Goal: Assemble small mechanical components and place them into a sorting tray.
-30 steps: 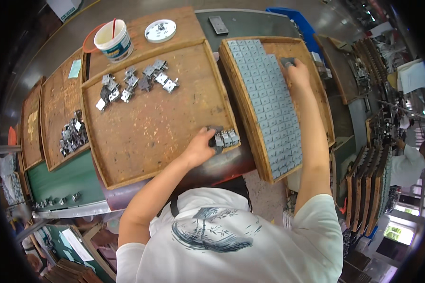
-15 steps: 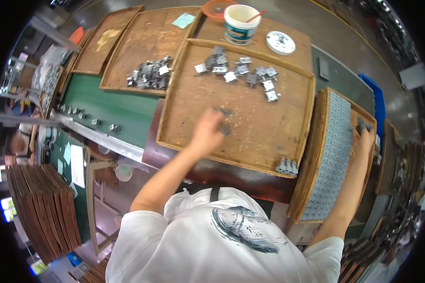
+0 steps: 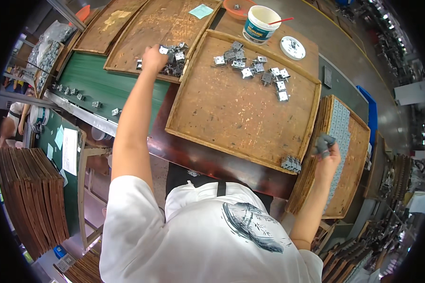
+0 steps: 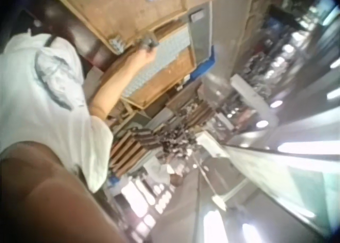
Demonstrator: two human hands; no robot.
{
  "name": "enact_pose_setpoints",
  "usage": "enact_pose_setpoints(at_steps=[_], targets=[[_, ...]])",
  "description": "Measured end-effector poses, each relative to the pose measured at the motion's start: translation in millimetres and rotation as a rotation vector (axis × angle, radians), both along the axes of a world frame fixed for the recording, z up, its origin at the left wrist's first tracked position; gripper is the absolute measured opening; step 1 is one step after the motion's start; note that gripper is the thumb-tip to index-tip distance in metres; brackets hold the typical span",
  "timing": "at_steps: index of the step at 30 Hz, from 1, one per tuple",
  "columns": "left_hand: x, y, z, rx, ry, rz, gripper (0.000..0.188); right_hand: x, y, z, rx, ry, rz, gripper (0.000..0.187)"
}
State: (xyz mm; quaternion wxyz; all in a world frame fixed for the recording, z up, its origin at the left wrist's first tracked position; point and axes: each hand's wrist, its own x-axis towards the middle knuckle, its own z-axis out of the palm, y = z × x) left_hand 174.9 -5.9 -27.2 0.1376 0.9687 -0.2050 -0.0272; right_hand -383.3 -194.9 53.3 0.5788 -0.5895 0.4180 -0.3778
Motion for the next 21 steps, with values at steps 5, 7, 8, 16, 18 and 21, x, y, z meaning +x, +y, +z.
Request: enact_pose_setpoints(at_steps=[5,7,8,16,18,21], targets=[[14,16,-6,-0.064,-0.039,-0.229,0.046,9,27,-5,0.019,-0.003,0.078,0.023],[4,22,3,-0.042,-0.052,-0.252,0.048,8,32,-3,0.016,-0.026,0.063,0.023],[0,24,8,-0.131,-0.062,-0.207,0.050,10,35,-2,0.016,-0.058,0.049,0.022],[-131,32,42,-1.559,0.862,-0.135,0.042,24,70,3,0.109,-0.050,0.099,0.020],[-179,38,41,-1.687,1.236,-0.230,0.044,31,79,3,0.099,-0.085,0.121,0.018],[-258,39,50,-1.707,1.594,-0.228,0.051,45,91,11,0.093,-0.080,0.089,0.017]])
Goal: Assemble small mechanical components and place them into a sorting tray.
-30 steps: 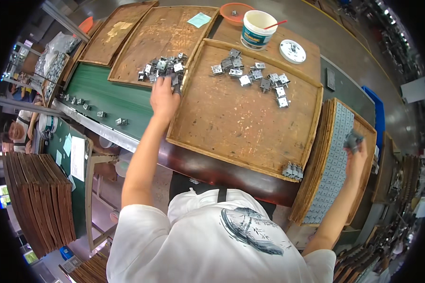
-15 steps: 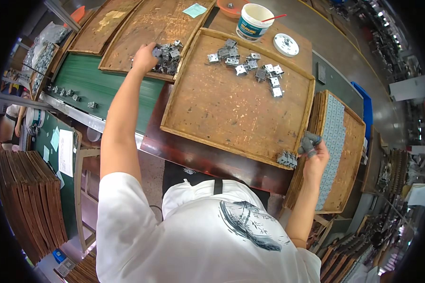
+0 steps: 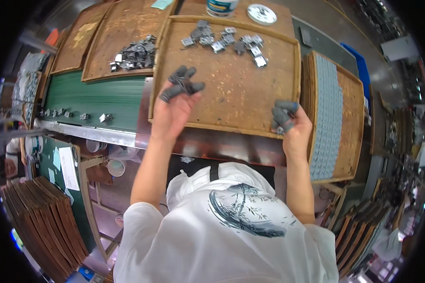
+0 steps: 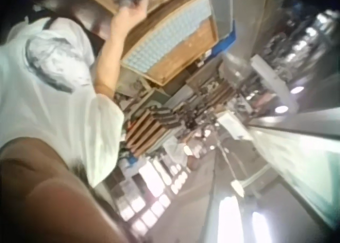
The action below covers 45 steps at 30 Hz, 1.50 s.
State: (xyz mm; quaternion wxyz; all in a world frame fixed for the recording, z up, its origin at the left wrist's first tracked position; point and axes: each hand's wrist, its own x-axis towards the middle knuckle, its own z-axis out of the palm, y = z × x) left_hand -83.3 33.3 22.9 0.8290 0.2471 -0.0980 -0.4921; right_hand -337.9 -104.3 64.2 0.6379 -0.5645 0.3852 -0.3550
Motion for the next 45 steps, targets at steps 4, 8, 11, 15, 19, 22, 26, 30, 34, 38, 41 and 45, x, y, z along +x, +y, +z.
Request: enact_pose_setpoints(at_steps=[4,8,11,15,19,22,26,30,34,38,41,45], targets=[[-63,3,13,-0.065,0.235,-0.215,0.052,9,12,10,0.027,-0.034,0.024,0.019],[-83,4,14,-0.006,-0.058,-0.411,0.050,10,16,2,0.109,-0.055,0.096,0.027],[-93,4,26,0.141,-0.095,-0.356,0.048,3,22,-9,-0.004,-0.187,0.043,0.034],[-96,11,7,0.152,-0.129,-0.288,0.047,-23,28,10,0.051,0.035,0.167,0.036],[-92,13,13,0.232,-0.671,-0.203,0.045,-30,33,22,-0.514,0.507,0.344,0.033],[-91,15,21,0.249,-0.704,-0.228,0.042,-24,34,22,-0.773,0.399,0.294,0.032],[-96,16,30,0.245,-0.663,-0.241,0.042,-19,33,23,-0.770,0.386,0.299,0.033],[-100,17,42,0.345,-0.650,-0.320,0.042,-20,33,27,-0.806,0.445,0.366,0.027],[-117,13,28,0.351,-0.774,-0.258,0.044,-14,35,19,-0.972,0.514,0.310,0.022],[-126,8,8,0.336,-0.892,-0.183,0.056,-14,38,-11,-1.049,0.573,0.265,0.021],[-133,9,21,0.547,-1.190,-0.195,0.073,-9,48,-26,-0.949,0.588,0.193,0.023],[-127,2,0,0.450,-1.563,0.101,0.072,-7,58,-20,-0.758,0.553,0.299,0.026]])
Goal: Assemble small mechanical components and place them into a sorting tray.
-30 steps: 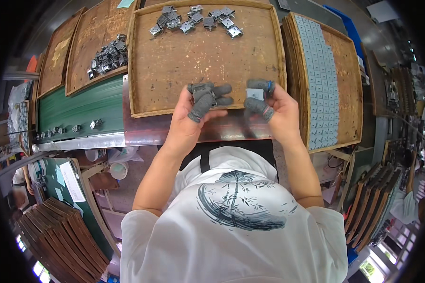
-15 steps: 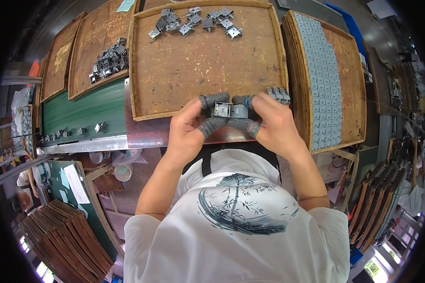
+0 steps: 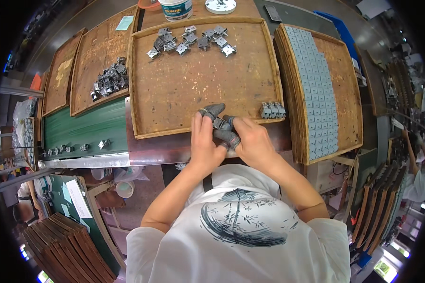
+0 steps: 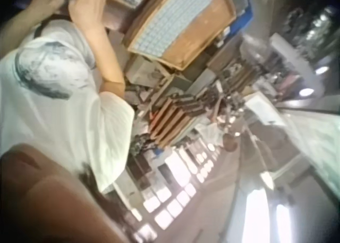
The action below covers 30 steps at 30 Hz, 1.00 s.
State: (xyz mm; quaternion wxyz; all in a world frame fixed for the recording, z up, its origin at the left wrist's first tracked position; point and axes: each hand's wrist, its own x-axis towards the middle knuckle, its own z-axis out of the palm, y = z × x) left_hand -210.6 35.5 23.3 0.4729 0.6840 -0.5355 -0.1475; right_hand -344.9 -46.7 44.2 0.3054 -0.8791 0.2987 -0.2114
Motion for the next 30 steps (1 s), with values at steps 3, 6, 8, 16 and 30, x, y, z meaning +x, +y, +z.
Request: enact_pose_setpoints(at_steps=[3,6,8,16,30], targets=[[9,5,4,-0.077,0.148,-0.133,0.072,-1,-11,21,0.353,0.080,-0.027,0.034],[7,12,5,-0.016,0.410,-0.278,0.078,-7,-11,15,0.569,0.033,0.098,0.043],[9,14,10,-0.023,0.415,-0.294,0.077,-10,-5,0,0.656,0.015,0.143,0.042],[10,4,21,-0.208,-0.001,-0.472,0.072,-28,0,11,0.409,0.014,0.103,0.039],[16,-17,24,0.179,0.623,-0.381,0.042,-44,-21,15,0.482,-0.166,-0.109,0.043]])
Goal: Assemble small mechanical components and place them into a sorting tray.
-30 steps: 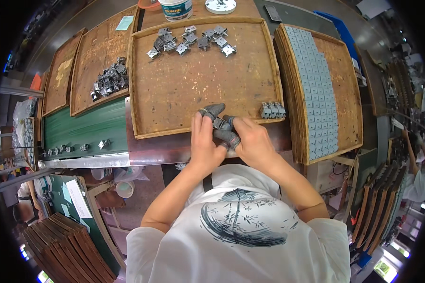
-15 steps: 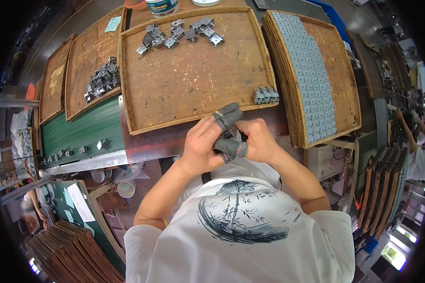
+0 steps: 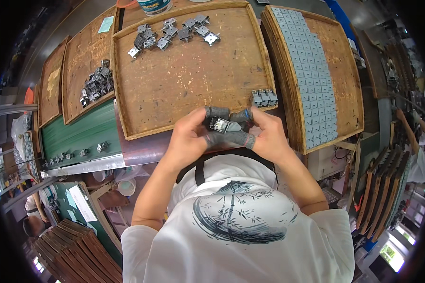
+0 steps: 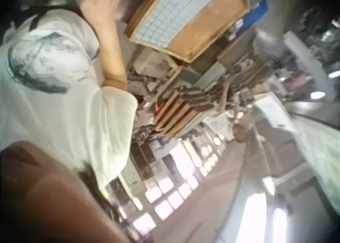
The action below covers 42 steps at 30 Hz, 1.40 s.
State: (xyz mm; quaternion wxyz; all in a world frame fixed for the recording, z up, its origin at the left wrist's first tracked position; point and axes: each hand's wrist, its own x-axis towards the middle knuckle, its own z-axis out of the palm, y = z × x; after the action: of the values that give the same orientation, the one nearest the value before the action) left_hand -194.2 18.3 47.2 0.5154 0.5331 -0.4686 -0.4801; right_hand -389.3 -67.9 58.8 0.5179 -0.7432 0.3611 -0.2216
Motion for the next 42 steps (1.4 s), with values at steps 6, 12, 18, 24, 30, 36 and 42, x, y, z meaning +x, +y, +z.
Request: enact_pose_setpoints(at_steps=[6,12,18,24,30,36,42], targets=[[12,2,-7,0.242,0.425,-0.019,0.042,-2,-4,-7,-0.305,0.026,0.082,0.033],[14,2,-7,0.129,0.453,-0.011,0.036,5,-2,-6,-0.364,0.000,0.032,0.031],[23,4,-15,0.169,0.550,0.011,0.041,12,-10,2,-0.211,0.002,0.118,0.030],[28,6,-14,0.195,0.516,0.079,0.042,19,-8,-2,-0.345,0.022,0.119,0.031],[25,7,-13,0.177,0.453,0.089,0.041,24,-6,2,-0.447,0.098,0.126,0.025],[19,4,-19,0.131,0.408,0.126,0.041,34,-4,2,-0.402,0.119,0.031,0.026],[23,6,-24,0.110,0.480,0.102,0.037,28,-21,6,-0.400,0.155,0.213,0.019]])
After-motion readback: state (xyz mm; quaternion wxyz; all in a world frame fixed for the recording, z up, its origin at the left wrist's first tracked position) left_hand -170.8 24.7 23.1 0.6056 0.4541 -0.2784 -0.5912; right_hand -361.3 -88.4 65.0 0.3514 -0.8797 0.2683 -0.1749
